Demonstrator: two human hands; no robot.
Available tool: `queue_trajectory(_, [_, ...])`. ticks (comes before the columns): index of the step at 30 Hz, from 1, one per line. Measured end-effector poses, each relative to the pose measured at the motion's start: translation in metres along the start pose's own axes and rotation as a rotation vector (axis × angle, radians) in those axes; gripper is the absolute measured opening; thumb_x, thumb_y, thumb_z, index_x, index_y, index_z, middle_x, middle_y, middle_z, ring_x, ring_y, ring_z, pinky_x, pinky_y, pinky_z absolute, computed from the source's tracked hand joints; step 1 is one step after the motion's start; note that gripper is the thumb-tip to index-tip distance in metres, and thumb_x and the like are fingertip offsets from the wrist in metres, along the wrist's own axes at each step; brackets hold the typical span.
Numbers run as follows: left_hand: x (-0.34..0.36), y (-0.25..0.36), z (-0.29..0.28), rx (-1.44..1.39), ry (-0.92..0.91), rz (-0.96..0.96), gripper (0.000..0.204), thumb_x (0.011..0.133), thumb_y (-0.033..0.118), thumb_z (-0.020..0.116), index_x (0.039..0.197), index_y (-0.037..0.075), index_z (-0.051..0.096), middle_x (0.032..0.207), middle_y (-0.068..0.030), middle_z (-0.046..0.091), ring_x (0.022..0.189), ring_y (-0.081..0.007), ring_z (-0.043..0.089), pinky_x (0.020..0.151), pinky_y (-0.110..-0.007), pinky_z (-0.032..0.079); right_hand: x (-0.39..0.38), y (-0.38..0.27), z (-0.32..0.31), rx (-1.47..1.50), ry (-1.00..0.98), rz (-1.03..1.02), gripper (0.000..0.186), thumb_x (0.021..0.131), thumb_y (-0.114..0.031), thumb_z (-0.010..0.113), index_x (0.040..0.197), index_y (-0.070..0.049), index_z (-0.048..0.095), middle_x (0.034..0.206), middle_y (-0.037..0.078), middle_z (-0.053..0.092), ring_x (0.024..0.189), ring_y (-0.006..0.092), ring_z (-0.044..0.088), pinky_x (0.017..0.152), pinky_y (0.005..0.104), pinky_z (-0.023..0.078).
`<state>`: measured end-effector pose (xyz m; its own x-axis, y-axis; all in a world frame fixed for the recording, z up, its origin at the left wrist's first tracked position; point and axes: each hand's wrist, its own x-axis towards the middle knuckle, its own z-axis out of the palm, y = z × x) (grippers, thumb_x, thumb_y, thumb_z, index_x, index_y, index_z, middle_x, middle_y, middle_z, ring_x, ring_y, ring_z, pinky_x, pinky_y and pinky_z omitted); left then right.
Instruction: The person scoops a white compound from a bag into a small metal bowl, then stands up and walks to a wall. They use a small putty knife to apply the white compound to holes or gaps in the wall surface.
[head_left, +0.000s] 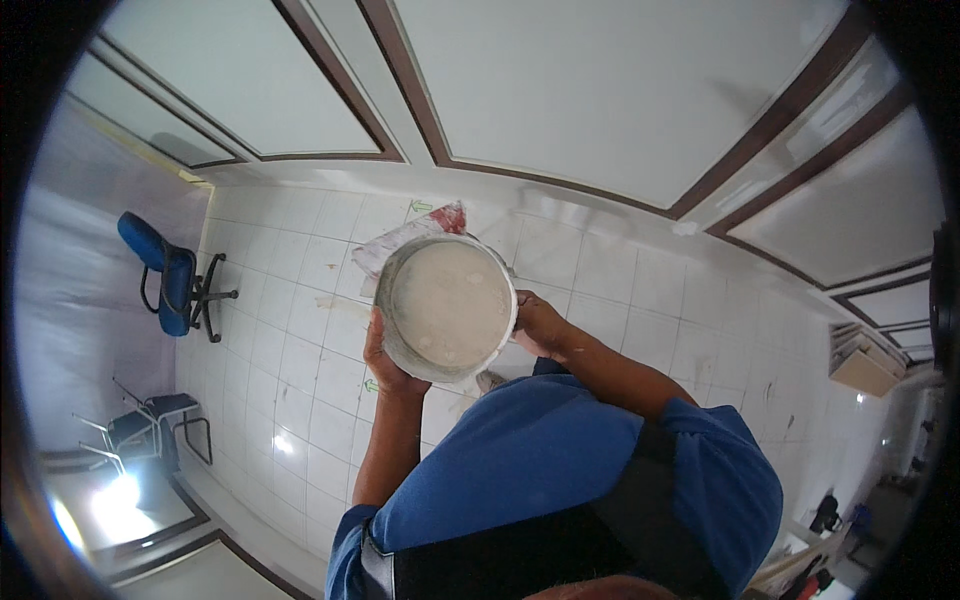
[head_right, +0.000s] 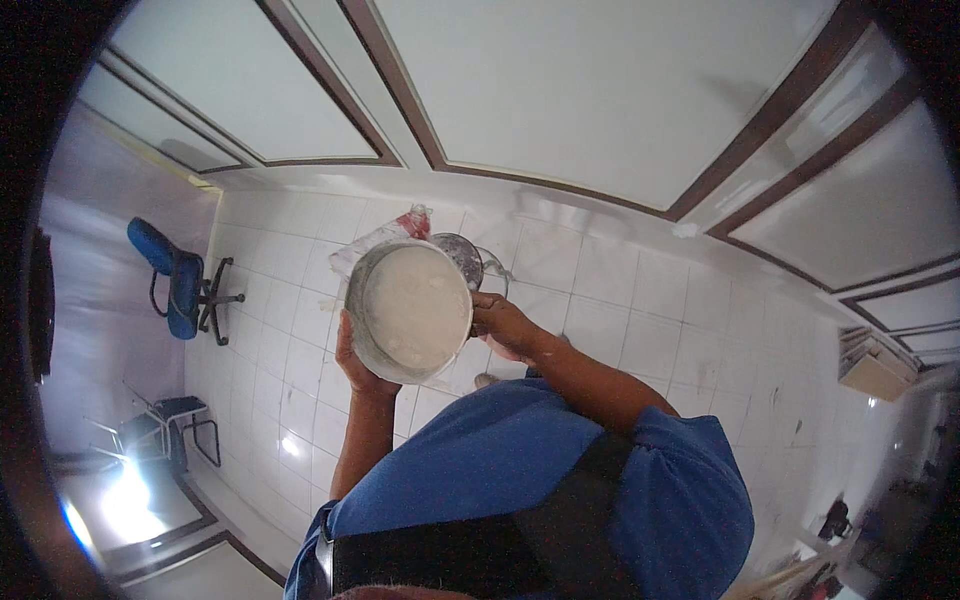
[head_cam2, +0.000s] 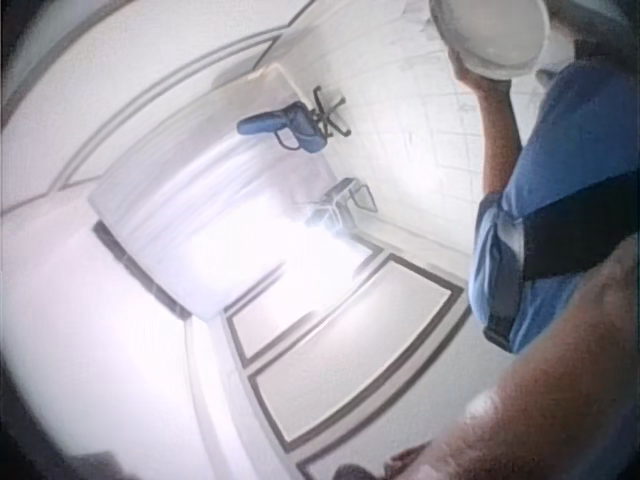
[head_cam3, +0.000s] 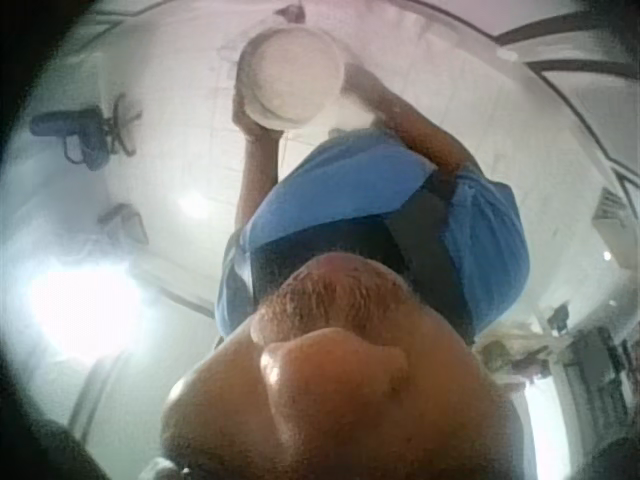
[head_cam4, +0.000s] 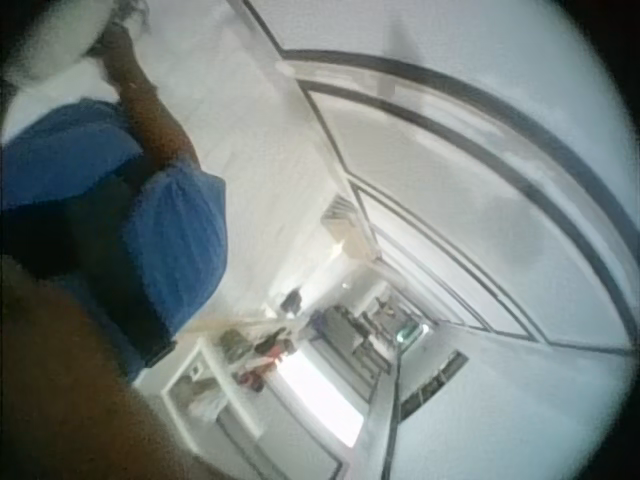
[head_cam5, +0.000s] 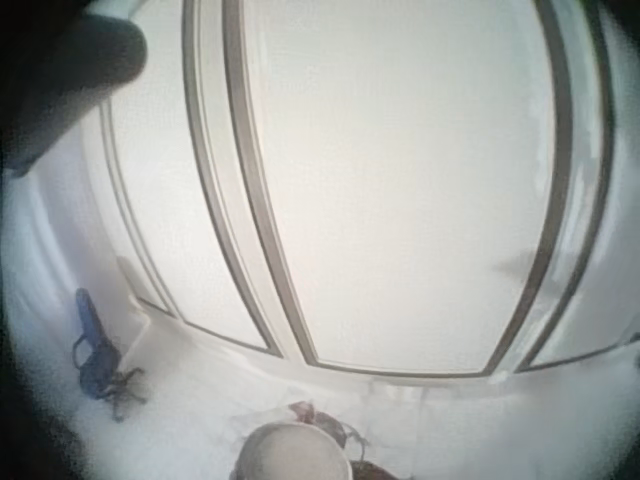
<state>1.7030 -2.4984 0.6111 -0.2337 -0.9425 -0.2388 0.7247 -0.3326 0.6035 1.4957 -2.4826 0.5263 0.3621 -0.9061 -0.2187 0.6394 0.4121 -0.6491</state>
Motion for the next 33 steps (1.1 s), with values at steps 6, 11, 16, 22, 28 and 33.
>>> queue_trajectory(6, [0.021, 0.004, 0.002, -0.05, 0.002, 0.051, 0.066, 0.098, 0.051, 0.039, 0.147, 0.007, 0.035, 0.146, -0.0179, 0.042, 0.131, -0.0359, 0.045, 0.106, -0.052, 0.041, -0.003, -0.021, -0.016, -0.06, 0.049, 0.06, 0.041, 0.097, -0.03, 0.059, 0.127, -0.003, 0.059, 0.116, 0.008, 0.064, 0.085, 0.0152, 0.062, 0.071, 0.0291, 0.05])
queue_trajectory(11, [0.053, 0.012, 0.008, 0.048, 0.044, 0.124, 0.069, 0.096, 0.051, 0.041, 0.148, 0.006, 0.032, 0.147, -0.019, 0.04, 0.132, -0.0374, 0.044, 0.106, -0.054, 0.042, 0.01, -0.045, -0.054, -0.134, 0.14, 0.136, 0.042, 0.097, -0.028, 0.057, 0.126, 0.002, 0.058, 0.111, 0.01, 0.066, 0.084, 0.0153, 0.063, 0.067, 0.0284, 0.051])
queue_trajectory(16, [0.079, 0.016, 0.015, 0.042, 0.137, 0.218, 0.062, 0.099, 0.049, 0.039, 0.147, 0.011, 0.036, 0.149, -0.0149, 0.039, 0.135, -0.0368, 0.04, 0.109, -0.056, 0.037, 0.012, -0.066, -0.126, -0.204, 0.405, 0.239, 0.04, 0.096, -0.028, 0.056, 0.125, -0.001, 0.059, 0.104, 0.011, 0.068, 0.077, 0.0149, 0.063, 0.066, 0.0272, 0.051])
queue_trajectory(22, [0.094, 0.002, 0.035, 0.015, 0.246, 0.224, 0.063, 0.098, 0.049, 0.04, 0.147, 0.01, 0.036, 0.148, -0.0158, 0.04, 0.134, -0.0366, 0.042, 0.108, -0.056, 0.039, 0.009, -0.085, -0.205, -0.2, 0.561, 0.178, 0.04, 0.094, -0.032, 0.058, 0.119, -0.002, 0.063, 0.1, 0.01, 0.069, 0.073, 0.0155, 0.063, 0.062, 0.028, 0.048])
queue_trajectory(28, [0.119, -0.014, 0.057, 0.05, 0.187, 0.116, 0.065, 0.098, 0.05, 0.042, 0.147, 0.008, 0.035, 0.147, -0.0167, 0.041, 0.133, -0.0362, 0.043, 0.107, -0.055, 0.04, 0.015, -0.092, -0.231, -0.149, 0.652, 0.158, 0.038, 0.093, -0.031, 0.061, 0.118, -0.003, 0.063, 0.097, 0.008, 0.068, 0.072, 0.0152, 0.062, 0.062, 0.0272, 0.047])
queue_trajectory(33, [0.147, -0.015, 0.072, 0.057, 0.115, 0.077, 0.065, 0.097, 0.05, 0.042, 0.147, 0.008, 0.035, 0.146, -0.0169, 0.042, 0.133, -0.0361, 0.043, 0.107, -0.055, 0.039, 0.011, -0.081, -0.245, -0.097, 0.729, 0.181, 0.037, 0.092, -0.032, 0.063, 0.117, -0.003, 0.064, 0.097, 0.008, 0.068, 0.071, 0.0156, 0.062, 0.06, 0.0275, 0.047])
